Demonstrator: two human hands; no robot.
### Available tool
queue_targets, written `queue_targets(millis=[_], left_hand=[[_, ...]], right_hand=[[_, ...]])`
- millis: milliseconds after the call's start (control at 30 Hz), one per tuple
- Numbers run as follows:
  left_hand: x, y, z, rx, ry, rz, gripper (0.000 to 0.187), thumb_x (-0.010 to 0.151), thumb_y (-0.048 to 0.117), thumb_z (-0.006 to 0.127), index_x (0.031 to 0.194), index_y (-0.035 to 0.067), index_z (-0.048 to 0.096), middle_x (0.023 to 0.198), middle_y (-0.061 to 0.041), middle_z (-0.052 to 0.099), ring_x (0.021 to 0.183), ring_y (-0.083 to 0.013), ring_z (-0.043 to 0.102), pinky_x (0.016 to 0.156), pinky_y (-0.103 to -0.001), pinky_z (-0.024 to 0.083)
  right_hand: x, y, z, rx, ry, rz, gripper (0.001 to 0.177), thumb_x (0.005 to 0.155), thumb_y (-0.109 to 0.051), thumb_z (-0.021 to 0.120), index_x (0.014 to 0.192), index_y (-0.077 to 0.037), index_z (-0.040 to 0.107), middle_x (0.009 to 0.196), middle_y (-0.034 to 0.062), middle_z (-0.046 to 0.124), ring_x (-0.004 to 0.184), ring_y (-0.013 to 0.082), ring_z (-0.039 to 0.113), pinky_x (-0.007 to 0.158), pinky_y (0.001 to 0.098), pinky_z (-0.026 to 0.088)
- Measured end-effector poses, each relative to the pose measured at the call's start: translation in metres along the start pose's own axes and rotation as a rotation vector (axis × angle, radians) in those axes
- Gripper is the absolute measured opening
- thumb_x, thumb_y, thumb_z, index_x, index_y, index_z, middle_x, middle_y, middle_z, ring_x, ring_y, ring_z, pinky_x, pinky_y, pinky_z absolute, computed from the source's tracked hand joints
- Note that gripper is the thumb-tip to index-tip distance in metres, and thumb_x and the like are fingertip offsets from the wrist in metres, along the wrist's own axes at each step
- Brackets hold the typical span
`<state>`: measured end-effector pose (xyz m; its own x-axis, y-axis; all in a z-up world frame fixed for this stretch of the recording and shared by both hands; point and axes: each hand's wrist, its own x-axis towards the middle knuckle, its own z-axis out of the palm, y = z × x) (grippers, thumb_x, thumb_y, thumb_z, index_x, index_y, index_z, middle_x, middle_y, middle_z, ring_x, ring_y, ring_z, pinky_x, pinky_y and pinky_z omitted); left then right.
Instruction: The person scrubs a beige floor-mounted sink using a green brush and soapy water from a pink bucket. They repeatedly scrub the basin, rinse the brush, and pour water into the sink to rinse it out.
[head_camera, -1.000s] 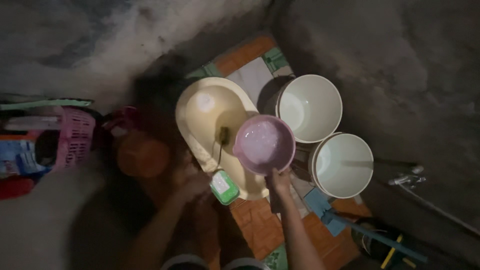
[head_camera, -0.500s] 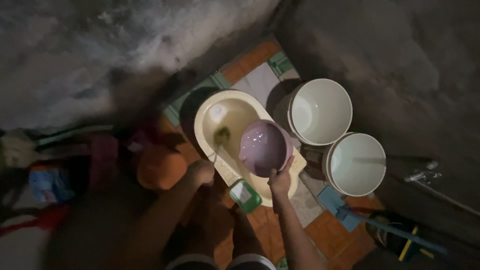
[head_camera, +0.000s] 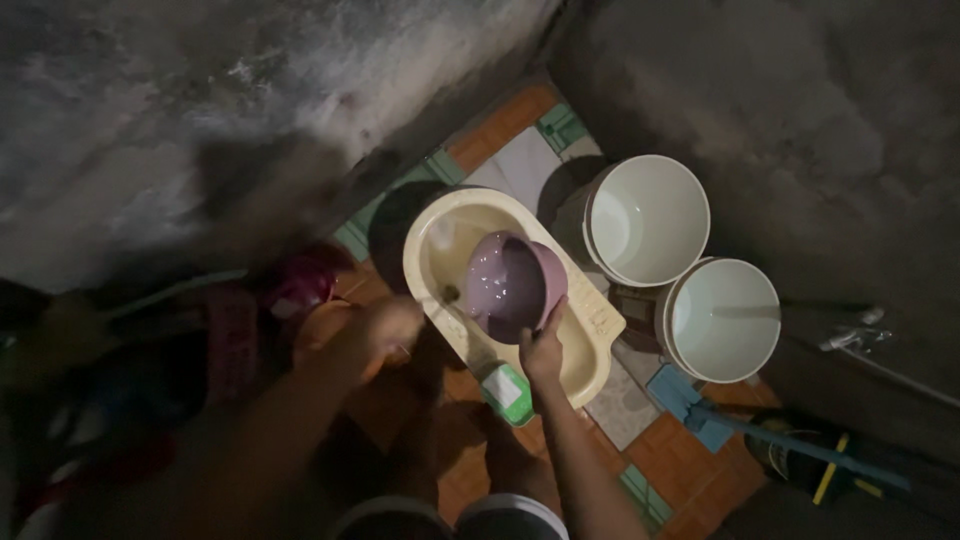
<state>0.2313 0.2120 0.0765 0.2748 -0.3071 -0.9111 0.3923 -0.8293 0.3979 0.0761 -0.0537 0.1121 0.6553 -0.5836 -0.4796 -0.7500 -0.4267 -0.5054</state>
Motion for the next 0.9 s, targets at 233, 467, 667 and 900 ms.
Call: queue_targets(millis=[233,467,667,900], left_hand=[[-0.004,0.003,0.017,0.029,-0.033,0.042,0.019,0.104,0.024,0.047,0.115,0.009,0.053,0.066,-0.006,0.055,0.044,-0.0213,0.051,0.039,-0.037,0.045],[0.007,0.0,-0.008,-0.036,0.071,-0.011,0.019,0.104,0.025,0.048,0.109,0.008,0.054,0.064,-0.006,0.054,0.044,-0.021,0.05,0.039,-0.037,0.043],[-0.014,-0.04,0.035,-0.299,0.014,0.023,0.02,0.104,0.026,0.049,0.104,0.007,0.056,0.063,-0.006,0.053,0.044,-0.0208,0.049,0.038,-0.037,0.042],[-0.088,0.017,0.046,-1.321,0.058,0.3,0.018,0.104,0.027,0.054,0.104,0.009,0.057,0.067,-0.001,0.053,0.046,-0.0133,0.049,0.038,-0.029,0.04]], right_hand=[[0.002,-0.022,-0.001,0.019,0.028,-0.023,0.105,0.085,-0.019,0.062,0.164,-0.021,-0.007,0.091,0.0228,0.074,0.082,0.0426,0.073,0.074,0.05,0.058],[0.011,-0.018,0.013,0.057,0.053,-0.069,0.106,0.088,-0.018,0.065,0.163,-0.019,-0.011,0.094,0.0282,0.074,0.086,0.0457,0.072,0.076,0.0496,0.058],[0.015,-0.01,0.016,0.247,-0.007,0.098,0.108,0.089,-0.016,0.064,0.164,-0.021,-0.013,0.097,0.03,0.073,0.076,0.0383,0.072,0.069,0.0456,0.058],[0.017,0.001,0.005,0.28,0.058,0.085,0.108,0.087,-0.014,0.064,0.163,-0.019,-0.013,0.096,0.0233,0.073,0.069,0.0298,0.073,0.063,0.0396,0.059]])
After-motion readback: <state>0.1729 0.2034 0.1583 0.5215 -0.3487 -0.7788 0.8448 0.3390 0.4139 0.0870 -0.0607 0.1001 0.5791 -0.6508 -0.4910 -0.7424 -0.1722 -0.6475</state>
